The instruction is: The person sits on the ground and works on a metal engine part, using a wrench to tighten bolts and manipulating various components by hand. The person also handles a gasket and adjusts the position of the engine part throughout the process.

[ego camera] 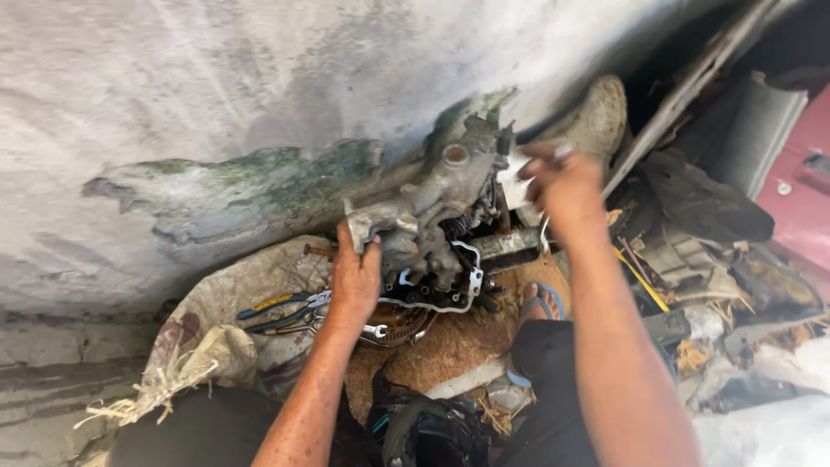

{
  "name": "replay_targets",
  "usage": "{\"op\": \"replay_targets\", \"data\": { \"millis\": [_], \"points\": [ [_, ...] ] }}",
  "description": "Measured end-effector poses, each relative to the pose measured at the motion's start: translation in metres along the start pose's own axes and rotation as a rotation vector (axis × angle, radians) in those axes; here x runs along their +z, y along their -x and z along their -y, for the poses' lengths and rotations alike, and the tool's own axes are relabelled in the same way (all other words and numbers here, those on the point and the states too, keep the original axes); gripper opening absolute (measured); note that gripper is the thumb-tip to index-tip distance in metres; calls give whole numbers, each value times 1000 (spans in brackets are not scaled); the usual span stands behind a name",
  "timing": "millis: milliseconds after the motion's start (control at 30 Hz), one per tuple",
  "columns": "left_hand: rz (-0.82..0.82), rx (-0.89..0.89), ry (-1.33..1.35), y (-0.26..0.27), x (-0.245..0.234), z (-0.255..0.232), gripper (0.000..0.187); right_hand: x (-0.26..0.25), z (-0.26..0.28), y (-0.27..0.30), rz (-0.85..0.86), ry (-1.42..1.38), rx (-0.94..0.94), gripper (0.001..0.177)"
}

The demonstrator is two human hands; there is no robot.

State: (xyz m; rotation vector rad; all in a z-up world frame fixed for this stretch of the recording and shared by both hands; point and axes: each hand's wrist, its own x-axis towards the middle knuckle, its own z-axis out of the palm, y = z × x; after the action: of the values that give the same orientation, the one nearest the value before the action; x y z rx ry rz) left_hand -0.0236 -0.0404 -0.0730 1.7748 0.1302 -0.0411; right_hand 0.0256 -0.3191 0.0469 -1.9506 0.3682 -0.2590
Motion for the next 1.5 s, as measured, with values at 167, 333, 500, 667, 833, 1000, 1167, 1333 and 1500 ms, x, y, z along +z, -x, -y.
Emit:
{"op": "replay_targets", "data": {
  "millis": [167, 333, 500, 667, 833, 1000, 1167, 1333, 1500],
  "points": [
    [-33, -13, -22, -6, 3, -4, 51, 8, -83, -117, -105, -174, 9, 21],
    [-49, 35, 34, -12, 5, 4, 46, 57, -96, -147, 49, 331, 104, 35],
    [-66, 73, 94, -10, 11, 24, 52, 86, -132, -170, 46, 244, 222, 33],
    [-110, 113, 126, -9, 16, 35, 55, 92, -168, -187, 52, 211, 311, 33],
    [-137, 215, 187, -11, 19, 33, 46, 84, -175, -184, 32, 161, 324, 32],
    [-143, 338, 255, -18, 16, 27, 43, 60, -175, -175, -1, 101, 328, 30],
    [-106, 308, 352, -25, -16, -39, 39, 3, -193, -160, -11, 51, 351, 30],
    [4, 201, 370, -34, -37, -65, 30, -52, -221, -99, -34, -9, 346, 29],
    [36, -156, 415, -73, 6, 26, 21, -55, -256, -13, -53, -78, 401, 28]
  ]
}}
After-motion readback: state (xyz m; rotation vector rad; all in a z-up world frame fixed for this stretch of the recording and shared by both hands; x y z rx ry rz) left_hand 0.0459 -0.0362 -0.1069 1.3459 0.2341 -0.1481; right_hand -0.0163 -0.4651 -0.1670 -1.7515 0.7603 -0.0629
